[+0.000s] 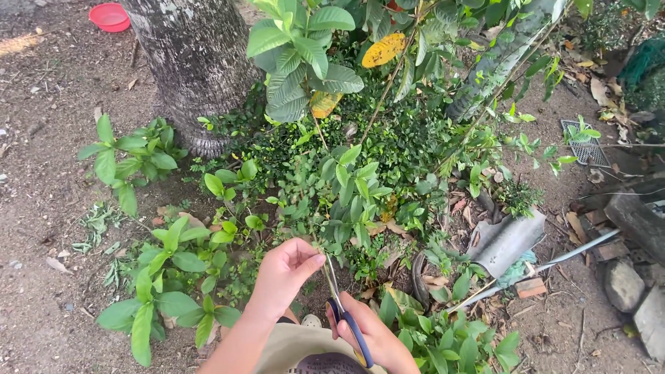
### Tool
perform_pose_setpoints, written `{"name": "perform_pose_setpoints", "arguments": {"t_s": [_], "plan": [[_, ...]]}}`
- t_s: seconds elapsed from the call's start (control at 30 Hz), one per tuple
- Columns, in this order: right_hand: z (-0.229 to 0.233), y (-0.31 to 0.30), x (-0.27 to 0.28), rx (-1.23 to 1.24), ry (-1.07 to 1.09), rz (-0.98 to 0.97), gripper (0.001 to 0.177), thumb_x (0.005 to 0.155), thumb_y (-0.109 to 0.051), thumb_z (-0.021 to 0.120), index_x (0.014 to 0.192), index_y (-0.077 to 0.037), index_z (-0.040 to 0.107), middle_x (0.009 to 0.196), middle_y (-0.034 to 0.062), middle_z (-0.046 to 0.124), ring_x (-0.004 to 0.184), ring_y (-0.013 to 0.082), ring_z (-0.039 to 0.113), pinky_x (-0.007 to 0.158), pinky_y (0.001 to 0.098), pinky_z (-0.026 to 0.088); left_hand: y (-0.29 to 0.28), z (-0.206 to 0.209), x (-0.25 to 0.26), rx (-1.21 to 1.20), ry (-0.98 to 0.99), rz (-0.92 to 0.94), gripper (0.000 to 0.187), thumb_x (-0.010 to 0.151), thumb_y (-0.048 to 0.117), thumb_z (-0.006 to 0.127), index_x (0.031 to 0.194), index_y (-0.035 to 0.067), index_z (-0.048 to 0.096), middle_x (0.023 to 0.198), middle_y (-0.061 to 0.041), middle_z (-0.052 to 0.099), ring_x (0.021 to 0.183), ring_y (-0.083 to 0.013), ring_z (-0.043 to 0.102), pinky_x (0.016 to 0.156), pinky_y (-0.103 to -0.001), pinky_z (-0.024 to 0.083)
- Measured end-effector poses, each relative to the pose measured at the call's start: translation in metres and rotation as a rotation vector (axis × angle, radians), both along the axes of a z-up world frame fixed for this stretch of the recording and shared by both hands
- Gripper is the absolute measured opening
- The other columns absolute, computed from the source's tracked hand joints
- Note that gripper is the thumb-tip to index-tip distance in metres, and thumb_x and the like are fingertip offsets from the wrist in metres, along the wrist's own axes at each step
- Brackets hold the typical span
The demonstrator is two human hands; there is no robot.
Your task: Trim and remove damaged or excess leaves from garden bushes and low tree branches using shears.
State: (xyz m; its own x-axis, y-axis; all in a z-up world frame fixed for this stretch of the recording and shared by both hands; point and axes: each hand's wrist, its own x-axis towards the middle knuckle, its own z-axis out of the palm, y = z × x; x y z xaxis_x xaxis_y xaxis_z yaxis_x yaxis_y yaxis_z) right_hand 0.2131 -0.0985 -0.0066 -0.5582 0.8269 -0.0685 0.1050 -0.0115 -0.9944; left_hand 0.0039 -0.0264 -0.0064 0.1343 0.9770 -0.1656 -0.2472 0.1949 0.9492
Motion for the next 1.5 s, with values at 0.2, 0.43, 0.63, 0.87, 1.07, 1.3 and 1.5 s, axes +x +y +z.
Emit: {"name": "perform_pose_setpoints", "arguments": {"t_s": [0.2,0.43,0.63,0.87,1.07,1.3,1.5], "plan": [[-0.02,-0.001,0.003,0.072,0.001,-0.078,0.046,0.099,-0.045,0.063,0.11,-0.001,0.056,0.087,0.0061,0.06,0.076,0.016,0.057,0.069,0.0322,0.05,-0.001,0.004,0.004,-0.046,0.024,-0.035,0.009,0.09,0.01,0.075,0.089,0.004,0.068,0.078,0.001,0.069,0.07,-0.006,0.061,0.063,-0.024,0.049],[-0.027,0.003,0.002,0.076,-0.052,-0.14,0.046,0.098,-0.047,0.066,0.104,-0.002,0.058,0.078,0.0039,0.056,0.071,0.0129,0.054,0.063,0.0296,0.046,-0.008,0.009,0.008,-0.061,0.003,-0.052,0.014,0.098,0.017,0.064,0.092,0.005,0.066,0.078,0.0,0.069,0.073,-0.0068,0.064,0.066,-0.024,0.051],[-0.023,0.002,-0.003,-0.069,0.007,-0.178,0.053,0.093,-0.055,0.064,0.103,-0.003,0.058,0.072,-0.0001,0.057,0.064,0.0101,0.052,0.056,0.0275,0.044,-0.019,0.014,0.01,0.125,0.194,-0.194,0.013,0.095,0.015,0.068,0.092,0.002,0.066,0.08,0.0,0.07,0.073,-0.0071,0.063,0.066,-0.024,0.052],[-0.033,0.001,0.003,0.008,0.023,-0.243,0.059,0.095,-0.059,0.059,0.113,-0.002,0.057,0.085,0.0038,0.059,0.078,0.0132,0.06,0.072,0.03,0.052,-0.005,0.025,-0.018,0.274,0.347,0.062,0.013,0.095,0.016,0.069,0.092,0.004,0.069,0.074,0.001,0.07,0.069,-0.0066,0.064,0.065,-0.024,0.052],[-0.042,0.003,0.01,-0.051,0.069,-0.322,0.055,0.099,-0.049,0.057,0.125,-0.001,0.053,0.099,0.0063,0.057,0.088,0.0157,0.059,0.082,0.0329,0.052,0.011,0.077,-0.024,0.546,0.528,0.158,0.021,0.09,0.015,0.074,0.107,0.007,0.066,0.081,0.001,0.072,0.072,-0.0096,0.067,0.067,-0.027,0.055],[-0.037,-0.002,0.009,-0.018,0.05,-0.264,0.054,0.099,-0.05,0.057,0.121,0.0,0.054,0.099,0.0054,0.057,0.089,0.0151,0.059,0.082,0.032,0.052,0.036,0.156,-0.006,0.928,0.694,0.139,0.049,0.084,0.017,0.081,0.126,0.008,0.059,0.109,-0.007,0.069,0.083,-0.0154,0.067,0.068,-0.028,0.054],[-0.021,-0.009,0.007,-0.115,0.042,-0.306,0.05,0.098,-0.045,0.06,0.122,-0.001,0.053,0.101,0.0052,0.057,0.091,0.0144,0.059,0.085,0.0323,0.053,0.076,0.175,0.024,1.079,0.585,0.143,0.039,0.097,0.02,0.079,0.131,0.018,0.06,0.095,0.002,0.072,0.076,-0.0124,0.067,0.069,-0.026,0.055]]}}
